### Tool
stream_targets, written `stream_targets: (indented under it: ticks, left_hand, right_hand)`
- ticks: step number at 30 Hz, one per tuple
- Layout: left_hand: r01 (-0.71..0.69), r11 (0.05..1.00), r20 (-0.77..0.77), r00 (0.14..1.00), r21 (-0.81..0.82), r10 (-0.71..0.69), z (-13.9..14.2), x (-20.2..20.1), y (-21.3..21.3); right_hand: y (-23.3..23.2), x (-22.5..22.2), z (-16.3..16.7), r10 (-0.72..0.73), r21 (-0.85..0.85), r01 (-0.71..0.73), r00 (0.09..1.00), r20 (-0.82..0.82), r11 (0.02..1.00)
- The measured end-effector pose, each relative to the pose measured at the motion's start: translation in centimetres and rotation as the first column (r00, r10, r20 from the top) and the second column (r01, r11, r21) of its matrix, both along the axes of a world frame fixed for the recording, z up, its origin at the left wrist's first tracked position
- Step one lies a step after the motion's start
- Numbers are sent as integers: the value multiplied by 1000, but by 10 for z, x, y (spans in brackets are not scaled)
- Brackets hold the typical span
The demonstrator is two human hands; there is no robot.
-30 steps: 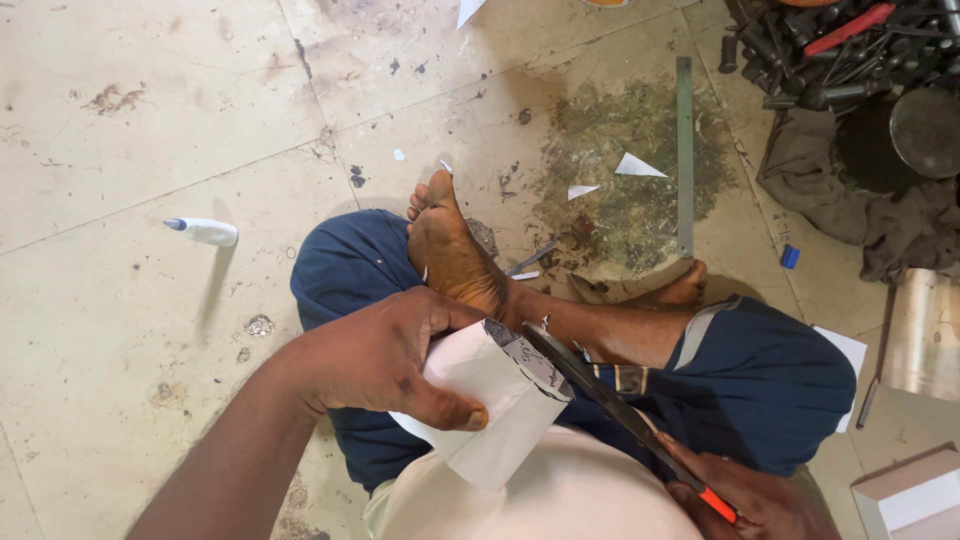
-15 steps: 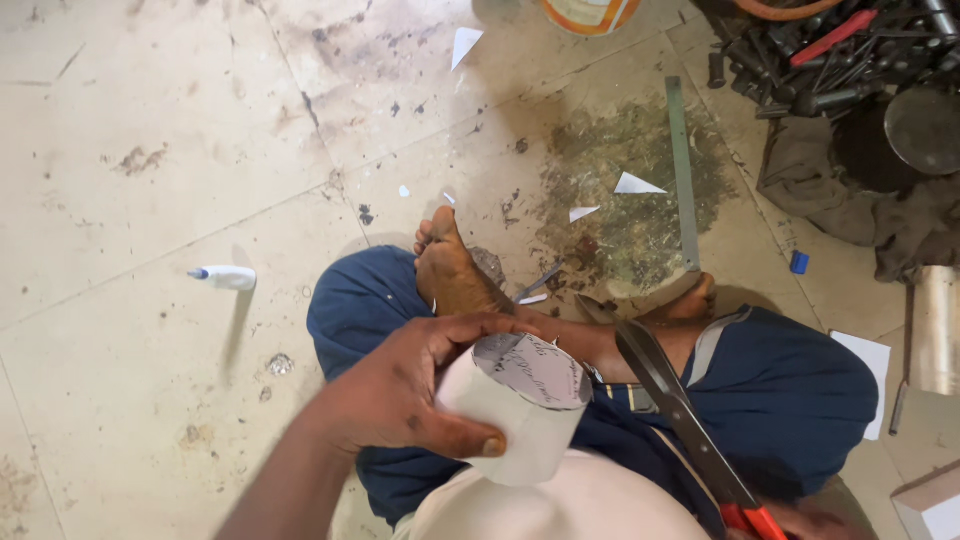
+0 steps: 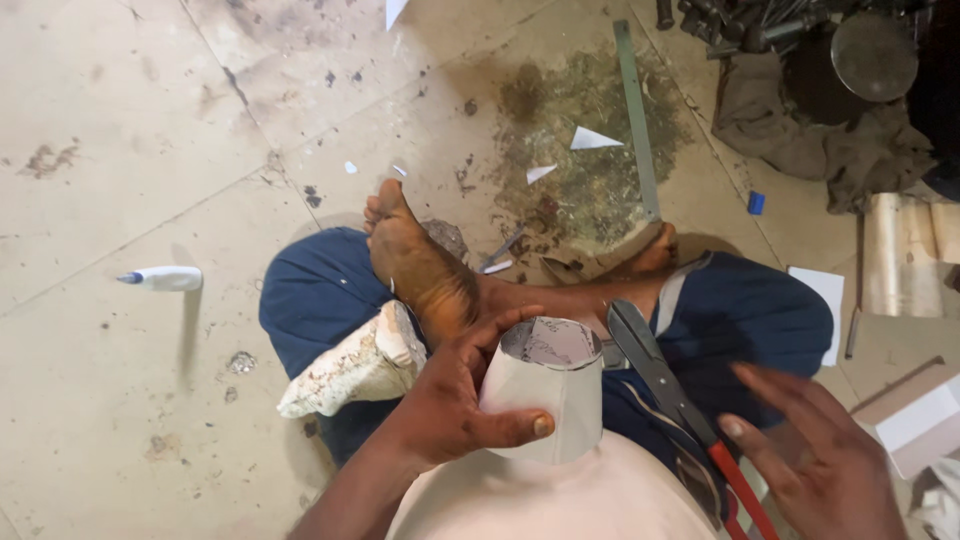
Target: The person sits on the floor and uses shears to trim the edges of a white paper cone. They rotate the cone and make several cuts along the rim, occasionally inspecting the shape.
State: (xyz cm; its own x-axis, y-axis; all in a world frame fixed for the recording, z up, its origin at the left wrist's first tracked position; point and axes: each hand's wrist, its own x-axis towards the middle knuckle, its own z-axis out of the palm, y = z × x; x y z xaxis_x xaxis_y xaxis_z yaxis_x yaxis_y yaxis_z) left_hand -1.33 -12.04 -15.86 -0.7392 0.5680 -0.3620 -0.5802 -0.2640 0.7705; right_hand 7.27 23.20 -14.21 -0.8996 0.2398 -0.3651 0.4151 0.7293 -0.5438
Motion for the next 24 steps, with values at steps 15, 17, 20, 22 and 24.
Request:
stream_targets:
  ticks: [15, 17, 20, 22, 24]
  left_hand:
    - [30, 997, -32, 999, 76, -27, 8, 19, -9]
    - [28, 996, -31, 999, 82, -25, 8, 19, -8]
    - [14, 999, -44, 999, 30, -12, 9, 21, -5]
    - [7, 999, -71, 997, -50, -11, 10, 21, -6]
    - [-80, 994, -112, 991, -70, 72, 13, 23, -8]
  right_hand:
    - [-119, -52, 11, 98, -711, -102, 994, -47, 696]
    - [-118, -53, 9, 92, -722, -100, 994, -51, 685]
    - [-115, -52, 7, 106, -711, -95, 994, -29, 697]
    - [-116, -52, 6, 134, -722, -109, 991, -22, 683]
    - [-119, -54, 6, 187, -732, -207, 976, -110, 649]
